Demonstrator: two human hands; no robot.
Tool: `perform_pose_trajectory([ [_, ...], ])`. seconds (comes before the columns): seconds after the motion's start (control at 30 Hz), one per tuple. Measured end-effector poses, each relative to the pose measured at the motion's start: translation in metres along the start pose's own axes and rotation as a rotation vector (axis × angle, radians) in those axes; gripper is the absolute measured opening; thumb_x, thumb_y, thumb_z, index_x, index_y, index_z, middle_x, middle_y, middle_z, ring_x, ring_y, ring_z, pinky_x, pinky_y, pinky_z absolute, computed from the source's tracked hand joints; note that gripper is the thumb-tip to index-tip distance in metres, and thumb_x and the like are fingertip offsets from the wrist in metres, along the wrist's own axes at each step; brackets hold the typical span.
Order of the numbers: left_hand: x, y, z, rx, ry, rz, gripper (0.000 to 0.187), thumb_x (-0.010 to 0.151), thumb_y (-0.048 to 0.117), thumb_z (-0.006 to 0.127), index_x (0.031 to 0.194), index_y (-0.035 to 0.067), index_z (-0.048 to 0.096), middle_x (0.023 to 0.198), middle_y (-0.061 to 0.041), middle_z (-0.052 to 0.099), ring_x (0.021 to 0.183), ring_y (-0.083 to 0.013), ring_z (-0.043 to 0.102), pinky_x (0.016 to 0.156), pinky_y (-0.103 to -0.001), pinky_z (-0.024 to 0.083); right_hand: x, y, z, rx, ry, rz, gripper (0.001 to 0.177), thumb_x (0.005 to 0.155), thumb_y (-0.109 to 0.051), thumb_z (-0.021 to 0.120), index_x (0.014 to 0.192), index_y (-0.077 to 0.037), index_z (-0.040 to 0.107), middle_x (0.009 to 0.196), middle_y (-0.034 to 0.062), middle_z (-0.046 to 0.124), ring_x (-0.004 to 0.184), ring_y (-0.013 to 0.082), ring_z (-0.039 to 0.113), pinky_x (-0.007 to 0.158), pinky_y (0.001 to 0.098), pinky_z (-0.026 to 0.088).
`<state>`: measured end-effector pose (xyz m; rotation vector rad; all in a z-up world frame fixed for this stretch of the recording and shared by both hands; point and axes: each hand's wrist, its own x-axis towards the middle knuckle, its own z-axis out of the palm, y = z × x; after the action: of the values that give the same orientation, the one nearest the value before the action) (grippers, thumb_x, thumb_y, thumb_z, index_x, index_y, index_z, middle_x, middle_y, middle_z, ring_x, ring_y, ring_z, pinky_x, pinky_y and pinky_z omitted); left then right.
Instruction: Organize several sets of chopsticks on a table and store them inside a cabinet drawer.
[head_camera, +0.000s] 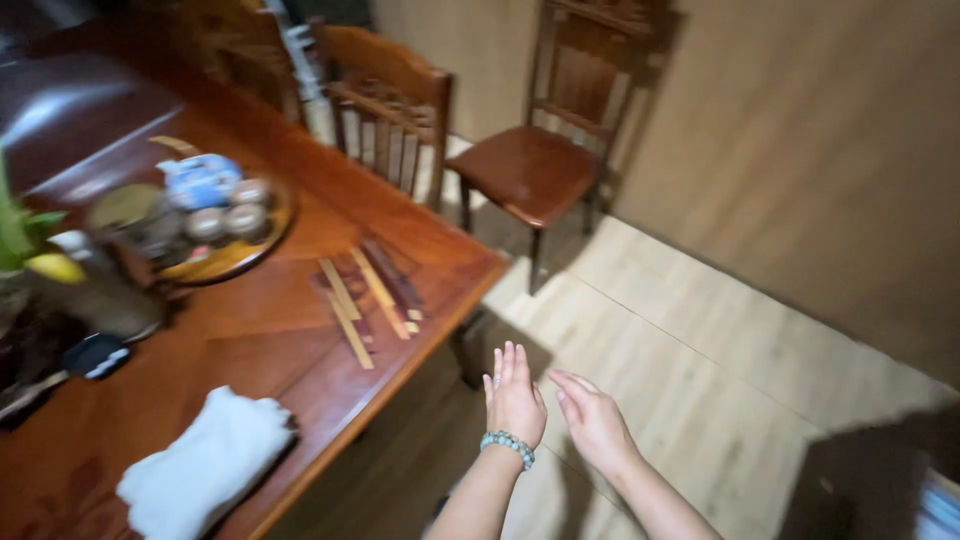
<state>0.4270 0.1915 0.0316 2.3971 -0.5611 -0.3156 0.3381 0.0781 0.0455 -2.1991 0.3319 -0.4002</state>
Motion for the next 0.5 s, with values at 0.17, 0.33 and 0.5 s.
perform_pose_trajectory([
  [0.17,0.04,-0.085,-0.051,-0.01,0.278,-0.052,0.062,0.09,0.009,0.058,0.15,0.004,0.039,0.157,-0.016,0.039,0.145,-0.0344,0.034,0.117,-0.051,0.029,0.062,-0.039,0.073,0.009,-0.111,-0.088,0.028,0.092,-0.012,0.062,0.118,-0.009,0.072,0.116,0.0127,0.073,0.106,0.031,0.07,0.091,0.0373,0.055],
  [0.33,0.055,-0.145,-0.117,0.006,0.527,-0.205,0.042,0.084,0.01,0.063,0.126,0.012,0.061,0.128,-0.013,0.063,0.121,-0.035,0.058,0.103,-0.048,0.046,0.105,-0.065,0.13,-0.016,-0.17,-0.173,0.02,0.089,-0.012,0.067,0.107,-0.009,0.075,0.103,0.0114,0.074,0.095,0.0321,0.071,0.083,0.0385,0.056],
  [0.5,0.066,-0.201,-0.155,0.065,0.592,-0.29,0.029,0.095,0.02,0.061,0.124,0.018,0.066,0.115,-0.016,0.062,0.108,-0.0388,0.061,0.093,-0.052,0.05,0.135,-0.075,0.183,-0.025,-0.172,-0.167,0.016,0.088,-0.013,0.07,0.102,-0.011,0.076,0.097,0.0108,0.074,0.09,0.0309,0.072,0.08,0.0385,0.057],
])
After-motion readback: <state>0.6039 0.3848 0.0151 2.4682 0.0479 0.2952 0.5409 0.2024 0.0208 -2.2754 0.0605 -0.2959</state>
